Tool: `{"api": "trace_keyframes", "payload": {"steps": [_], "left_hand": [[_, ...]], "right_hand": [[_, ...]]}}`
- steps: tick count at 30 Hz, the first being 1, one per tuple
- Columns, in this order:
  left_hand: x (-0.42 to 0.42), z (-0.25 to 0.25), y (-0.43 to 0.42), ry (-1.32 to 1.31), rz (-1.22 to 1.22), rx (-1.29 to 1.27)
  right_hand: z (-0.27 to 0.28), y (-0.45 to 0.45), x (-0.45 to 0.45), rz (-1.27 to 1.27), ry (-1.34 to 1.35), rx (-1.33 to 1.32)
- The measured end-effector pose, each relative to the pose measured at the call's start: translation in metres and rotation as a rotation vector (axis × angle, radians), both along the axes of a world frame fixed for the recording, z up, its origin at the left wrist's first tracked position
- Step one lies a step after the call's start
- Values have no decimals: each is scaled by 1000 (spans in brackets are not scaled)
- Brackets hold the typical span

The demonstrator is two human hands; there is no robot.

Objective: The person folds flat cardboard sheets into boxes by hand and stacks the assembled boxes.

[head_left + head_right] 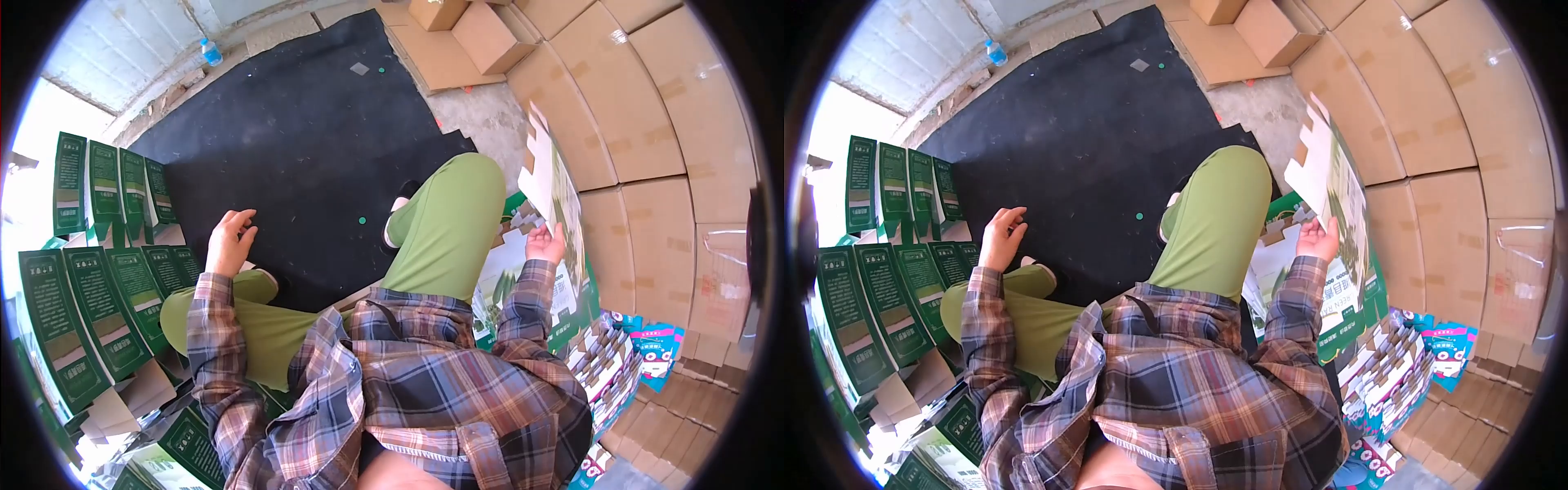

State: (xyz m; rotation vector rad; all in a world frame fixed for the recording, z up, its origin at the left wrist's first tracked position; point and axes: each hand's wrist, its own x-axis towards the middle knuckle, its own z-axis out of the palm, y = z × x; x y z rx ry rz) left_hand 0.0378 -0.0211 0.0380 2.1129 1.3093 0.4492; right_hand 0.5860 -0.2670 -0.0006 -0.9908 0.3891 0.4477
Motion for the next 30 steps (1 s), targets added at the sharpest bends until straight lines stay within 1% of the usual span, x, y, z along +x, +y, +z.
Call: {"api": "trace_keyframes", "payload": {"steps": [1, 4, 5, 7, 9, 11, 12, 13, 14, 15, 16, 17, 18, 19, 20, 21, 22, 23, 24, 25, 27, 29, 30], "left_hand": [[-1, 0, 0, -1, 8, 8], [-5, -6, 2, -20, 40, 19], [-7, -5, 2, -16, 57, 26], [-9, -3, 3, -60, 102, 70], [-16, -7, 8, -27, 142, 68], [-21, -10, 11, -91, 285, 178], [-27, -14, 16, -94, 345, 114], [-33, -16, 18, -89, 363, 119], [-34, -12, 18, -216, 428, 101], [-33, -7, 17, -345, 489, 85], [-36, 0, 17, -456, 502, 57], [-45, -7, 19, -634, 538, 57], [-42, 9, 20, -762, 525, 114], [-39, 25, 19, -889, 507, 171], [-50, 28, 13, -1041, 369, -4], [-57, 22, 13, -1072, 334, 34], [-64, 14, 14, -1132, 280, 30], [-69, 7, 16, -1192, 226, 25], [-72, 1, 11, -1341, 362, -134], [-71, 2, 8, -1339, 360, -136], [-63, 9, 5, -1402, 514, -201], [-54, 12, 4, -1391, 546, -189], [-53, 10, 5, -1365, 589, -197]], "right_hand": [[15, 9, -4, 8, -1, 8], [54, 35, -16, 412, -60, 174], [60, 42, -14, 511, -75, 189], [84, 61, -21, 635, -108, 107], [107, 86, -39, 726, -101, 91], [120, 110, -49, 818, -93, 82], [123, 119, -52, 927, -118, 70], [127, 128, -55, 1033, -144, 56], [132, 138, -61, 1099, -111, 67], [129, 151, -58, 1114, -111, 72], [121, 162, -49, 1271, -75, 103], [117, 170, -46, 1426, -37, 134], [137, 176, -76, 1382, -90, 107], [132, 184, -74, 1388, -89, 109], [118, 199, -67, 1401, -16, 89], [99, 212, -58, 1411, 57, 68], [64, 221, -44, 1280, -450, -115], [103, 228, -68, 1399, 2, -106], [102, 237, -70, 1457, -12, -116], [99, 245, -70, 1512, -29, -125], [87, 258, -77, 1379, -103, -292], [74, 270, -76, 1408, -47, -317], [68, 274, -74, 1443, -58, -284]]}}
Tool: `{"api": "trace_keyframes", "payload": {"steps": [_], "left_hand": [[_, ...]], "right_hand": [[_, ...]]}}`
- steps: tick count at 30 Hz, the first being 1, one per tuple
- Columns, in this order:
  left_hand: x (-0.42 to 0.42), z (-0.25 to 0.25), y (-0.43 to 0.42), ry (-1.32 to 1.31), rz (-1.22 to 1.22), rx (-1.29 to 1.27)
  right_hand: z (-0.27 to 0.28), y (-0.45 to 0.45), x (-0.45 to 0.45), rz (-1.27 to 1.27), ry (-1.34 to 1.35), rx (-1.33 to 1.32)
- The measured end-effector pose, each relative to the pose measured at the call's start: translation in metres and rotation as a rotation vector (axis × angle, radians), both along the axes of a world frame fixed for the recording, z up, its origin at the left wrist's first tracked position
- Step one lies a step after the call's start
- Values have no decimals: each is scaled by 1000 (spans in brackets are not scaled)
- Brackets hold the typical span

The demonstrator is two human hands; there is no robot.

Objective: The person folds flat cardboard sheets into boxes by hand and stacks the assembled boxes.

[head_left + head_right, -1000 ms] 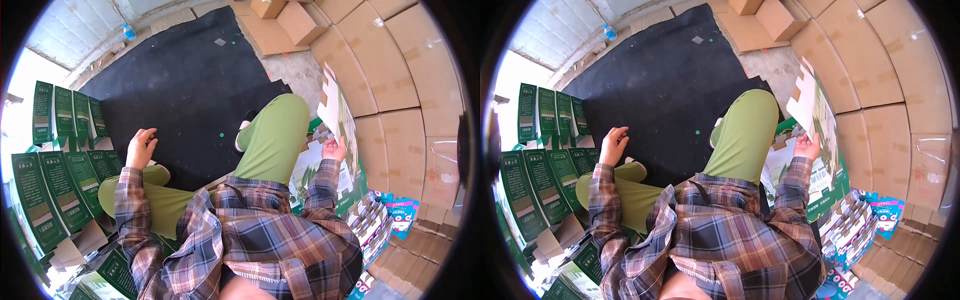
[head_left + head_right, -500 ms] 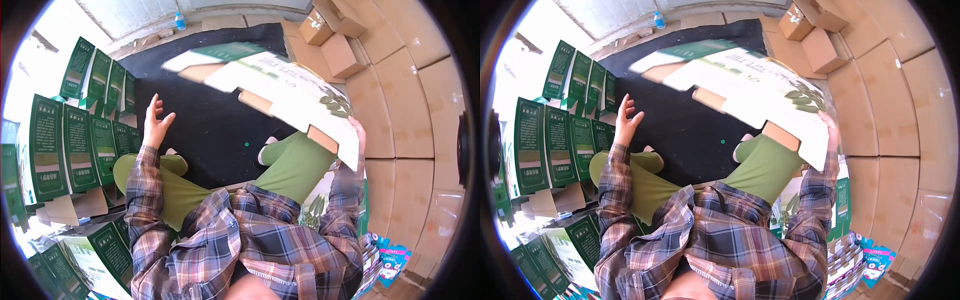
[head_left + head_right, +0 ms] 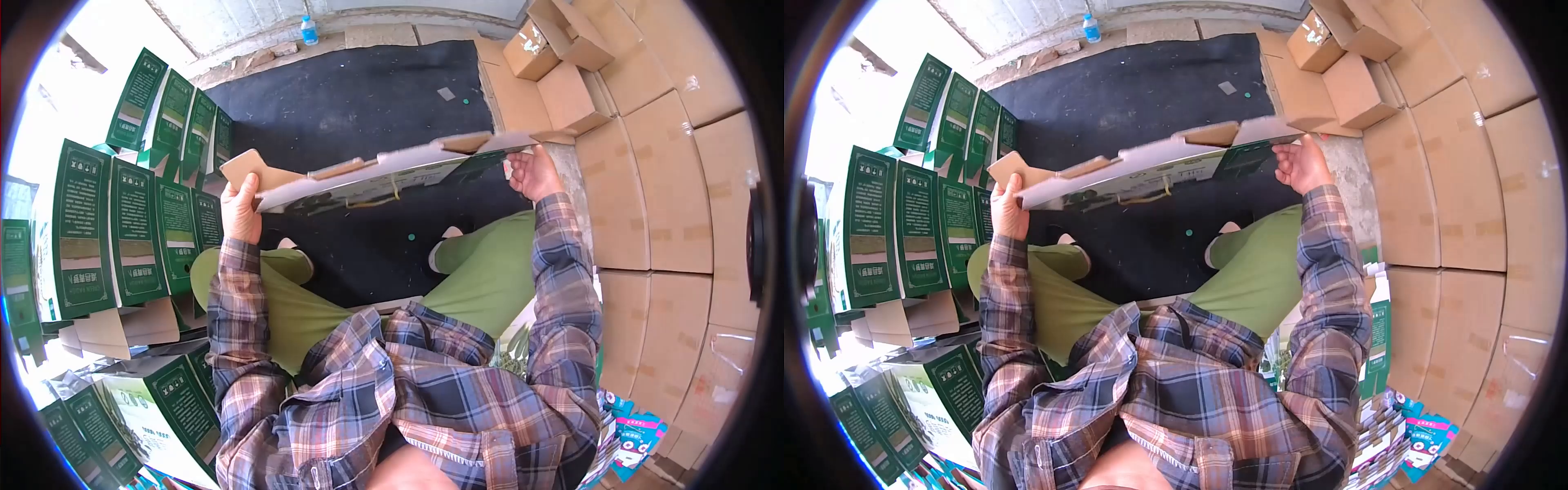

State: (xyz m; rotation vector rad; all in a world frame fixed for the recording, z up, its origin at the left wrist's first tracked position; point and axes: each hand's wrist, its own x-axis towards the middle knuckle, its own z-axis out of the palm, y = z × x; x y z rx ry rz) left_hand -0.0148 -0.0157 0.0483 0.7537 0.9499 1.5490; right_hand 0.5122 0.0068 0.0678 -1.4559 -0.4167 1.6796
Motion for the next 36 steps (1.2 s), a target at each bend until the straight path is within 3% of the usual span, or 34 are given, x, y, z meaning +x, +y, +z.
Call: {"api": "trace_keyframes", "payload": {"steps": [5, 7, 9, 11, 17, 24, 26, 32, 36], "left_hand": [[8, -6, 3, 85, 26, -111], [15, -7, 2, 124, 38, -130], [16, -5, 0, 139, 24, -143], [15, -6, -1, 142, 27, -130], [15, -4, -11, 167, -10, -22], [14, -5, -14, 384, -32, 117], [17, 2, -15, 327, -2, 94], [20, 12, -9, 346, 308, 95], [14, 3, -5, 392, 376, 78]], "right_hand": [[-11, 6, -14, -49, -213, -2], [6, 1, -47, -76, -643, 175], [-3, 5, -56, -12, -746, 209], [-17, 8, -71, -7, -1153, 535], [-2, 8, -123, -31, -1480, 673], [-14, 11, -130, -4, -1360, 607], [-14, 10, -127, -33, -1318, 614], [9, 1, -108, -67, -874, 849], [21, -7, -94, -68, -588, 707]]}}
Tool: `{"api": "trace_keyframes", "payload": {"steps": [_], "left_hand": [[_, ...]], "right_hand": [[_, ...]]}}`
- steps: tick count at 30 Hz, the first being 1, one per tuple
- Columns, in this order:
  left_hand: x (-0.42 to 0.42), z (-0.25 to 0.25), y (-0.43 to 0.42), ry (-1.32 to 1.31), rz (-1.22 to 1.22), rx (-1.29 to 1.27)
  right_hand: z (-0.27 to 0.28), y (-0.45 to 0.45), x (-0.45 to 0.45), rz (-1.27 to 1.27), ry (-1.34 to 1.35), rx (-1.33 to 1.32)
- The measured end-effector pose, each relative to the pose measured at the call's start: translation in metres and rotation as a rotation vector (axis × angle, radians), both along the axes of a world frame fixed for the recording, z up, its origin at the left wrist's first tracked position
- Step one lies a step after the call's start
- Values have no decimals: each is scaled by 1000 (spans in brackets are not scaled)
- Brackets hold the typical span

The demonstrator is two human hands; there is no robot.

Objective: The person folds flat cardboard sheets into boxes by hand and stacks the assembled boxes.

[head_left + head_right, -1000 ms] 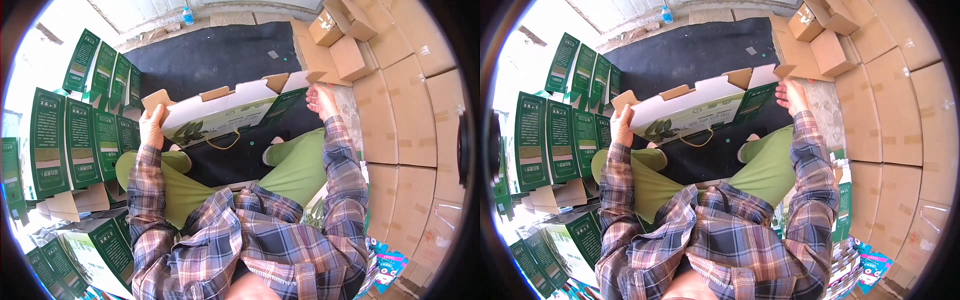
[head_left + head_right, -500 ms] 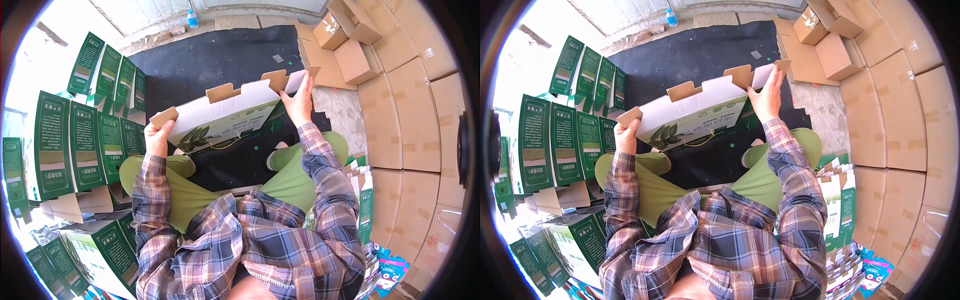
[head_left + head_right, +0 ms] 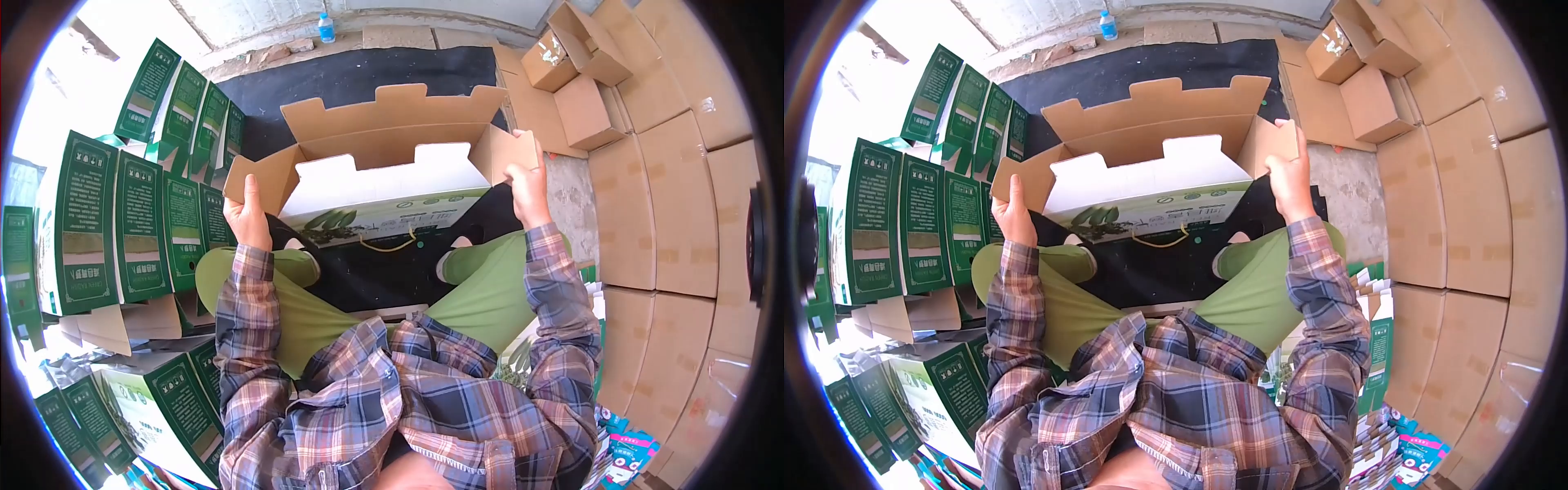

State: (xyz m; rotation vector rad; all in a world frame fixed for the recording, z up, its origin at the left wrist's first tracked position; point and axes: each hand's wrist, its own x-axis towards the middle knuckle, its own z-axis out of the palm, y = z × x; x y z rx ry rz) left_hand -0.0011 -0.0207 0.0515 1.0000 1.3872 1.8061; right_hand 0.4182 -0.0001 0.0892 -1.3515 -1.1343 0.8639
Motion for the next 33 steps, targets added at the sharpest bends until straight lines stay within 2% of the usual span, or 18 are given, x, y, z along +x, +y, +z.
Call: {"api": "trace_keyframes", "payload": {"steps": [2, 3, 5, 7, 11, 13, 14, 15, 17, 21, 26, 27, 29, 31, 32, 33], "left_hand": [[-4, -5, 4, -47, 41, -9], [-8, -6, 5, -47, 50, -13], [-12, -6, 6, -62, 85, -119], [-12, -3, 6, -78, 80, -136], [-24, -5, 10, 95, 83, -169], [-19, 9, 9, 1076, 279, -235], [-14, 15, 9, 1220, 278, -279], [-10, 19, 11, 1221, 274, -274], [0, 26, 15, 1506, 230, -168], [25, 40, 17, 1296, -157, 40], [17, 35, 16, 1311, -287, 116], [11, 31, 15, 1295, -383, 116], [8, 22, 10, 940, -599, -151], [3, 14, 9, 1002, -662, -194], [3, 14, 9, 1120, -671, -140], [3, 14, 9, 1237, -677, -83]], "right_hand": [[-1, -2, 7, 106, 212, -136], [1, -5, 4, 115, 213, -141], [9, -12, -2, 158, 399, -180], [-4, -9, 6, 209, 372, -226], [-3, -12, 1, 185, 424, -294], [-2, -14, 3, 204, 427, -305], [-2, -15, 5, 200, 426, -301], [-3, -16, 6, 215, 429, -311], [-4, -21, 9, 221, 433, -324], [-4, -29, 12, 242, 459, -329], [-9, -32, 19, 230, 468, -327], [-10, -31, 20, 237, 470, -317], [-12, -32, 21, 241, 473, -312], [-10, -33, 17, 220, 415, -305], [-8, -34, 14, 219, 416, -306], [-4, -35, 9, 230, 308, -295]]}}
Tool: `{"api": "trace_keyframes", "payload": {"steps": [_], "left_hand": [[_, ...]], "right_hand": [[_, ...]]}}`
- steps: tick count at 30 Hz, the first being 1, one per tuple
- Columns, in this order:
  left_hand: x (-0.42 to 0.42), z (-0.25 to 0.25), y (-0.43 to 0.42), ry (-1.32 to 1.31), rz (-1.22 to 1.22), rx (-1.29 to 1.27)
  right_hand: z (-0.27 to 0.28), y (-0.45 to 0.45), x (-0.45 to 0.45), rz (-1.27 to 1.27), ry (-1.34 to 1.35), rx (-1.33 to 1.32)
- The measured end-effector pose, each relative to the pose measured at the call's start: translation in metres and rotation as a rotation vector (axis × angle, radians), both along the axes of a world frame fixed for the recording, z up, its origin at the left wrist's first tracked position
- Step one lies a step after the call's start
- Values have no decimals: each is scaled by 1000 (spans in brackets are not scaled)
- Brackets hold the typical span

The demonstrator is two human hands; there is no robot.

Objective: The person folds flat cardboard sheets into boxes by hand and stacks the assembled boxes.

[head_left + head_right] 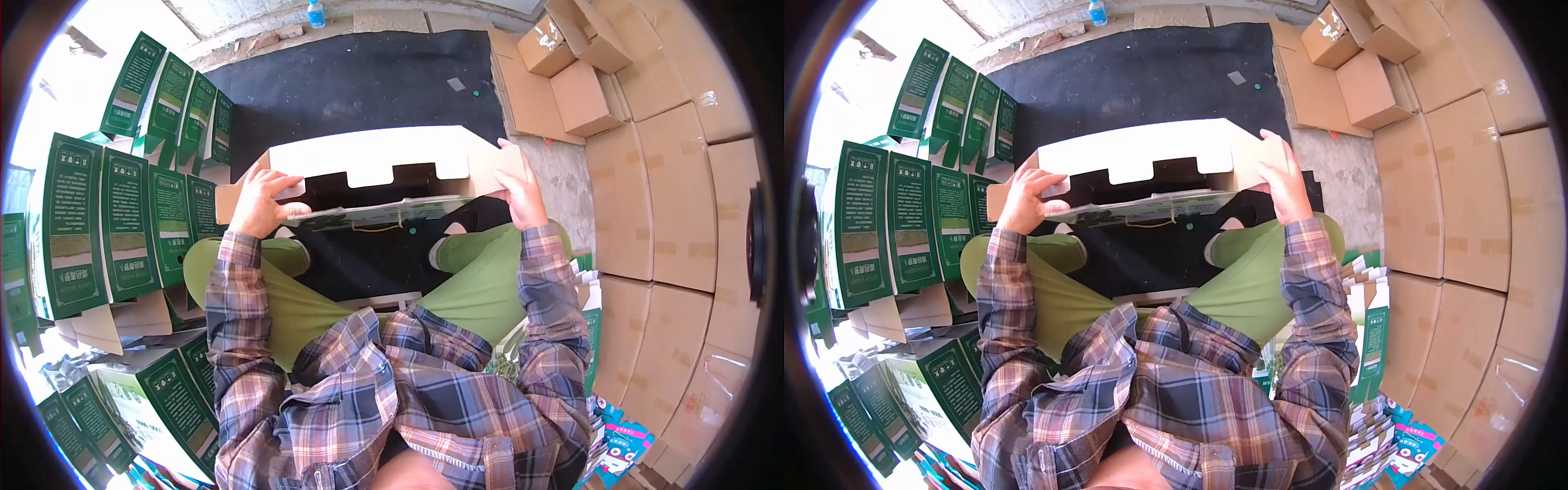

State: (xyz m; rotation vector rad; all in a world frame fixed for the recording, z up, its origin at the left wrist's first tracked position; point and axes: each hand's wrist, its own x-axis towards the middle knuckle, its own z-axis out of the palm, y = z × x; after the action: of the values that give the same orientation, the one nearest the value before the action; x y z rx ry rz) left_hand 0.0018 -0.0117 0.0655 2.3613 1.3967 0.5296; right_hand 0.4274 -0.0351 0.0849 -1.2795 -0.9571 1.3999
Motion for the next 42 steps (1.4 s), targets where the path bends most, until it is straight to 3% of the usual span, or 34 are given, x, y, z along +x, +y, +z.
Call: {"api": "trace_keyframes", "payload": {"steps": [2, 4, 5, 13, 15, 16, 20, 22, 24, 26, 27, 30, 32, 33, 34, 36, 37, 38, 40, 42], "left_hand": [[-2, -4, 0, 34, -10, -10], [-1, -2, -4, 81, -11, -19], [0, -1, -4, 83, -6, -19], [3, 0, -12, 85, -6, 39], [4, 5, -14, 78, 23, 61], [4, 8, -14, 66, 49, 89], [-4, 44, -25, 35, 380, 747], [-16, 38, -30, -219, 669, 767], [-33, 29, -33, -554, 725, 483], [-43, 17, -32, -948, 582, -15], [-45, 13, -31, -976, 440, -193], [-26, 9, -35, -855, -13, -441], [-23, 0, -32, -569, -84, -441], [-19, -5, -32, -399, -93, -249], [-15, -9, -30, -402, -94, -251], [-1, -14, -26, -185, 292, -300], [9, -18, -26, -281, 382, -242], [16, -19, -26, -280, 384, -241], [27, -24, -25, -152, 434, 83], [32, -32, -26, -97, 447, 99]], "right_hand": [[-1, -1, -2, 26, -105, 25], [-8, 3, -4, 368, -176, 247], [-4, 5, -7, 413, -127, 106], [-11, 13, -26, 525, -414, 47], [-17, 10, -32, 555, -804, 287], [-19, 10, -33, 558, -798, 285], [-23, 10, -32, 543, -818, 289], [-20, 7, -35, 520, -857, 255], [-19, 7, -34, 527, -823, 219], [-23, 9, -32, 540, -844, 247], [-23, 9, -31, 542, -846, 246], [-23, 10, -32, 530, -842, 258], [-21, 11, -34, 512, -856, 253], [-22, 11, -33, 511, -859, 249], [-25, 12, -32, 494, -859, 252], [-35, 16, -31, 477, -859, 258], [-42, 17, -30, 426, -773, 223], [-42, 18, -31, 375, -686, 188], [-42, 17, -34, 358, -697, 230], [-31, 13, -42, 338, -711, 271]]}}
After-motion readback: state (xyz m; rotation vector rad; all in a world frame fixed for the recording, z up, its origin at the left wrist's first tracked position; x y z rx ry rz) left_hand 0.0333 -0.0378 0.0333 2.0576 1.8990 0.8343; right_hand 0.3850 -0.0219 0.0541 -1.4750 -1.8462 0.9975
